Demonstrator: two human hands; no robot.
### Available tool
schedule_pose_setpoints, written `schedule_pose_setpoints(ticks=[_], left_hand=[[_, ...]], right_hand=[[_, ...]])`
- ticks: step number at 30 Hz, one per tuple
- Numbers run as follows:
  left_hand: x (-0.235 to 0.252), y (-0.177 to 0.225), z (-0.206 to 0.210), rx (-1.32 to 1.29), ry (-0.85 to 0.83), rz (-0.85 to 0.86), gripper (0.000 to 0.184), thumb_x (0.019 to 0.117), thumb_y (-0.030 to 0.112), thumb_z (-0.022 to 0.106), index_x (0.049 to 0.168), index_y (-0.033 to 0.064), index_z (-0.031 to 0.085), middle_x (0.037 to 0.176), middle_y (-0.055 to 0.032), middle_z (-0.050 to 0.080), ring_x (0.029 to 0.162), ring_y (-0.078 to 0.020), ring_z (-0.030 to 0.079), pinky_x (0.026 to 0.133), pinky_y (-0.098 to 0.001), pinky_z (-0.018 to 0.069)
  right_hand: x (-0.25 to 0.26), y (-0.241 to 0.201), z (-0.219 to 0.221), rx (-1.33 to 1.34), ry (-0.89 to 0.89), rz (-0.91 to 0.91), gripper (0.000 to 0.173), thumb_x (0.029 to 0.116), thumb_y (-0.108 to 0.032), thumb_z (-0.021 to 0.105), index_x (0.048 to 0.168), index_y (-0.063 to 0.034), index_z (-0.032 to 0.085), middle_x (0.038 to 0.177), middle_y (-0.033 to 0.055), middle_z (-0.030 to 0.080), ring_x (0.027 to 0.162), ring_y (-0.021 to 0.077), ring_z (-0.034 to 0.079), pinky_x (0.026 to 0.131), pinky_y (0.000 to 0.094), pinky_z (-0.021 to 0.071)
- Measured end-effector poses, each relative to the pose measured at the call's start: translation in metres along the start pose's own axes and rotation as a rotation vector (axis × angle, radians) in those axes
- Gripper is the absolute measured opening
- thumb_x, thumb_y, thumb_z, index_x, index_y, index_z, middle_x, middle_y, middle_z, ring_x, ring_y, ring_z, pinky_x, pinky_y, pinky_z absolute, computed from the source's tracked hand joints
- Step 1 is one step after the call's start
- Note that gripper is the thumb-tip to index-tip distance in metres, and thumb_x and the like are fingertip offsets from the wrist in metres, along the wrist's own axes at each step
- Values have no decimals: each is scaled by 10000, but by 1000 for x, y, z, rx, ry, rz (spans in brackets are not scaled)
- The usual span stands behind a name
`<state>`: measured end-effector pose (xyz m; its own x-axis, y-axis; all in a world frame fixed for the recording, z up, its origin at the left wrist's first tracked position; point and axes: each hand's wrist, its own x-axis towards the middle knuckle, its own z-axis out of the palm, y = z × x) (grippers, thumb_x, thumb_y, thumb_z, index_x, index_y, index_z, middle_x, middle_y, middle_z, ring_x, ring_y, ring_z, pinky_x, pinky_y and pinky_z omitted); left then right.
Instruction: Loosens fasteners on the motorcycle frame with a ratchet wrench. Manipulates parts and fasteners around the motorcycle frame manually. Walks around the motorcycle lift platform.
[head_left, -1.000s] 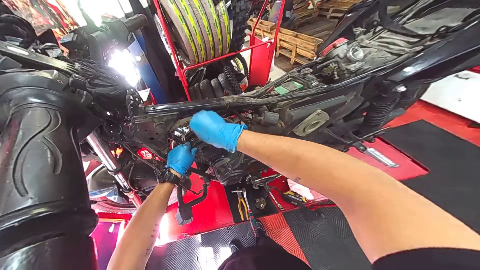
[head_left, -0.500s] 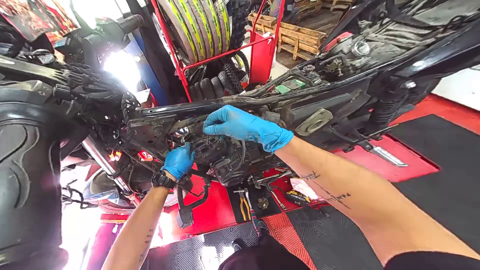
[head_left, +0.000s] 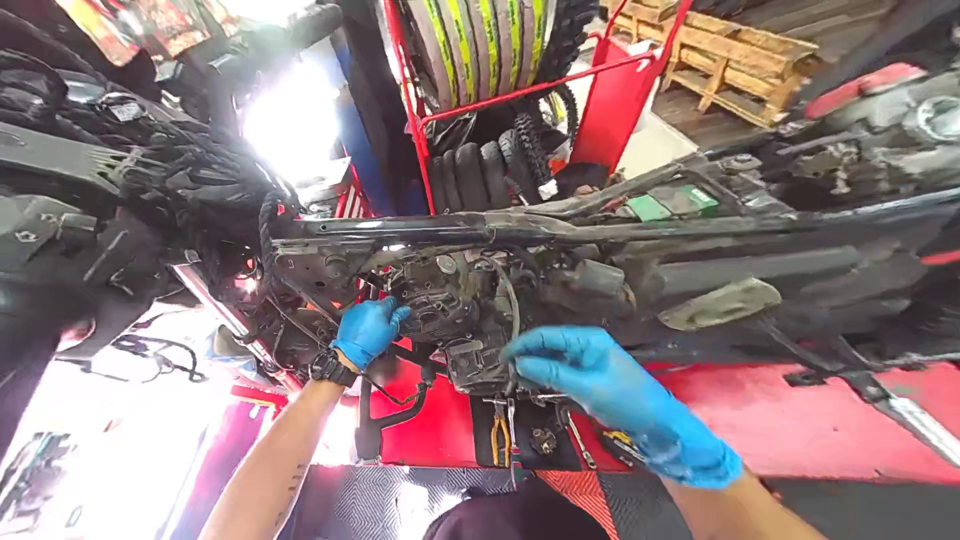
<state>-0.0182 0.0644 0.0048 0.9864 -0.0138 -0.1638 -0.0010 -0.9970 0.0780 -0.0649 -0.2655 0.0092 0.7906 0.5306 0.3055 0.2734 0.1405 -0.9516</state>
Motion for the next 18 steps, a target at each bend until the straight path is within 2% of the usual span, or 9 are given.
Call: schedule_pose_setpoints(ticks=[3, 5, 8, 10, 13, 14, 16, 18], left_hand=[[0, 1, -2, 7, -61, 28, 553, 1074, 477, 414, 1364, 34, 576, 1149, -252, 698, 1090, -463, 679, 897, -678, 516], [0, 2, -3, 18, -68, 41, 519, 1087, 444, 400, 1303, 25, 618, 1098, -258, 704, 1060, -470, 683, 880, -674, 518], [3, 2, -2, 17, -24, 20, 584, 1086, 496, 361, 1113, 18, 697, 966, -246, 716, 981, -460, 702, 821, -672, 525], [2, -1, 2, -37, 24, 3, 604, 1069, 532, 384, 1099, 15, 695, 947, -234, 716, 953, -447, 707, 809, -668, 529], [-4, 2, 0, -58, -52, -26, 592, 1058, 494, 439, 1384, 14, 559, 1155, -246, 699, 1073, -454, 685, 902, -670, 523], [-6, 4, 1, -53, -76, -31, 572, 1064, 443, 443, 1429, 10, 526, 1196, -252, 688, 1099, -458, 678, 922, -667, 517], [-9, 6, 3, -54, -77, -35, 514, 1081, 397, 419, 1373, 6, 582, 1170, -253, 700, 1098, -455, 681, 923, -661, 515], [-10, 6, 5, -54, -52, -62, 537, 1092, 450, 372, 1219, 16, 662, 1049, -242, 718, 1025, -449, 697, 859, -664, 523]], right_hand=[[-19, 26, -5, 113, -12, 14, 155, 983, -186, 678, 1079, -103, 766, 911, -32, 751, 767, 37, 689, 697, 208, 598], [-26, 40, -10, 153, -13, 35, 159, 982, -202, 687, 1077, -107, 772, 932, -10, 755, 788, 64, 704, 720, 229, 610], [-30, 50, -20, 163, -16, 46, 163, 979, -221, 692, 1067, -114, 777, 965, -7, 758, 825, 74, 711, 748, 228, 612], [-29, 54, -28, 166, -27, 42, 171, 984, -226, 689, 1068, -106, 777, 973, -2, 758, 832, 73, 709, 752, 226, 610], [-23, 58, -39, 180, -51, 29, 170, 988, -225, 687, 1078, -111, 775, 976, -8, 759, 849, 66, 712, 768, 218, 611], [-20, 59, -42, 186, -56, 29, 169, 988, -227, 689, 1078, -114, 776, 975, -12, 760, 844, 63, 712, 762, 215, 613], [-14, 60, -45, 207, -69, 34, 175, 987, -236, 690, 1085, -119, 777, 986, -18, 760, 849, 57, 711, 763, 207, 610], [-9, 62, -47, 229, -78, 32, 180, 988, -239, 691, 1087, -117, 778, 992, -17, 761, 844, 54, 709, 753, 200, 609]])
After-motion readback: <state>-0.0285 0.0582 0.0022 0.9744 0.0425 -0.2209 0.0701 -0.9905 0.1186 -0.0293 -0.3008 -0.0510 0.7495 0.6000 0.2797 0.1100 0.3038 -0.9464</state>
